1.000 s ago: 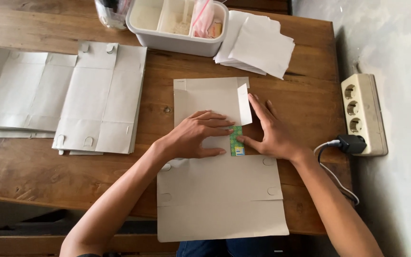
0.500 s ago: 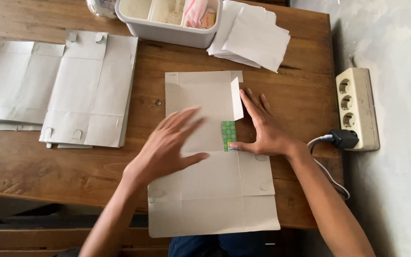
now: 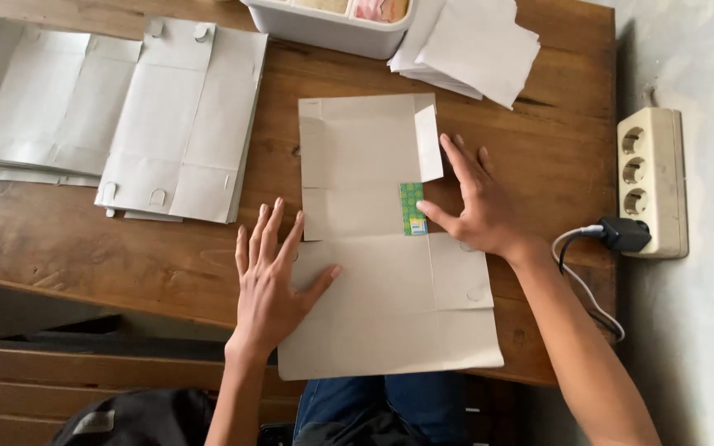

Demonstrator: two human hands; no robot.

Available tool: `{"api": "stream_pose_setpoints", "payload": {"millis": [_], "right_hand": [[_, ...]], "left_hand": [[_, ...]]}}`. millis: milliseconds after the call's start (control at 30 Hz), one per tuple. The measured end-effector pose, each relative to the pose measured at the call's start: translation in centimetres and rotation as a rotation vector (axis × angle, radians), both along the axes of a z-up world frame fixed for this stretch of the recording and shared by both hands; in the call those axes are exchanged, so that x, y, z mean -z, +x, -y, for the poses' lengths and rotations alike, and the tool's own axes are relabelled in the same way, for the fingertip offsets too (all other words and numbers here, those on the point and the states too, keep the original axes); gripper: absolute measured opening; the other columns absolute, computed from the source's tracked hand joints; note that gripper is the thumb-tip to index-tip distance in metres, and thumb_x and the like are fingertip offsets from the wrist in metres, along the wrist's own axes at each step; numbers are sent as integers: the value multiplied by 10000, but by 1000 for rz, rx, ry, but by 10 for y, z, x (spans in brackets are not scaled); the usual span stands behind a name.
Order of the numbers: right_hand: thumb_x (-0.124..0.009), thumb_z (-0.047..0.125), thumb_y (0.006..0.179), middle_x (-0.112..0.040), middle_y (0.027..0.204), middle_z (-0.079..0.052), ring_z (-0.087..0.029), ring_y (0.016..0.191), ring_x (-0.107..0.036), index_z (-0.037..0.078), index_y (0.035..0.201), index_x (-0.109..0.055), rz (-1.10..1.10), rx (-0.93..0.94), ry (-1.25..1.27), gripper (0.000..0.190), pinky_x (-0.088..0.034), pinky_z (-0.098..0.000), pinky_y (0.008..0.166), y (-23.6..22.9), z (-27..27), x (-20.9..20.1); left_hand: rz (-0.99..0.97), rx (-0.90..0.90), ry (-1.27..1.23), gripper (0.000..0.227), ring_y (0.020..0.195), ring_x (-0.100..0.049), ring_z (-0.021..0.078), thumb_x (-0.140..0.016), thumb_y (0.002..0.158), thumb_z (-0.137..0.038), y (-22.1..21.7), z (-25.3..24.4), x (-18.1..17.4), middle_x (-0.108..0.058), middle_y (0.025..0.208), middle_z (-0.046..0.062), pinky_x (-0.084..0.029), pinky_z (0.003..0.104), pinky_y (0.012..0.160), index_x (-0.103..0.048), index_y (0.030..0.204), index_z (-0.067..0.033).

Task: The person folds and assembles flat paper box templates into three-dimensional boxes. They fold along pre-scored lines, tuck flaps into slots, and secure the structure by hand. The process is repeated for multiple identical templates.

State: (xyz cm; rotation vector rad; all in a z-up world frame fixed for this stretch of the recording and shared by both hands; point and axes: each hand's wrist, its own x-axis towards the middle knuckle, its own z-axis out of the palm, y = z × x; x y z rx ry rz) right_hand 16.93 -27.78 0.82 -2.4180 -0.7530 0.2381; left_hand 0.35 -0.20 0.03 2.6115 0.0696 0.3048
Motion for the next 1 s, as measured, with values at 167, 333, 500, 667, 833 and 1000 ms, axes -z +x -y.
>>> {"api": "stream_pose_setpoints", "payload": {"millis": [167,333,500,667,833,1000], "right_hand": [[-673,340,978,-415,1570,-287,-409,1496,-326,34,1620,-279,128,70,49,813,-97,-629,1214,-2,-16,18],[-721,323,961,-567,1400,-337,-495,1415,-439,-5,1587,-310,280,182,79,818,-207,-759,1106,-5,-24,27],[-794,246,895,-387,1596,-255,-468,1510,-262,74,1503,-519,631,56,7,689,-171,-675,1189,-15,-21,26],[-709,121,901,-605,1277,-61,-282,1309,-525,207,1335,-682,686,-144,-33,443,-384,-477,1152,-23,-30,38],[-524,8,919,-588,1227,-28,-225,1209,-570,153,1328,-617,598,-301,-134,444,-490,-376,978,-38,-33,27],[-437,311,1064,-607,1176,-80,-260,1212,-592,142,1382,-585,527,-250,-170,390,-479,-431,1018,-51,-45,15]], "left_hand": [[24,-19,-20,835,1509,-302,373,-806,820,-514,-2,0,3,-389,1602,169,-98,593,1233,-528,1479,-85],[22,38,-68,776,1515,-322,331,-779,859,-421,-1,3,-1,-406,1595,122,-85,635,1221,-472,1537,-201],[41,136,-21,719,1520,-310,325,-763,879,-355,-1,4,3,-382,1618,109,-131,637,1209,-484,1530,-231],[57,238,37,594,1517,-314,265,-694,934,-330,5,2,-1,-529,1521,39,-21,634,1205,-530,1499,-243],[16,335,111,513,1452,-425,206,-712,886,-377,17,-6,1,-567,1487,-27,-91,630,1214,-623,1381,-280],[10,432,156,390,1307,-537,250,-791,801,-363,44,-19,6,-646,1232,24,-272,550,1192,-731,1156,-214]]}}
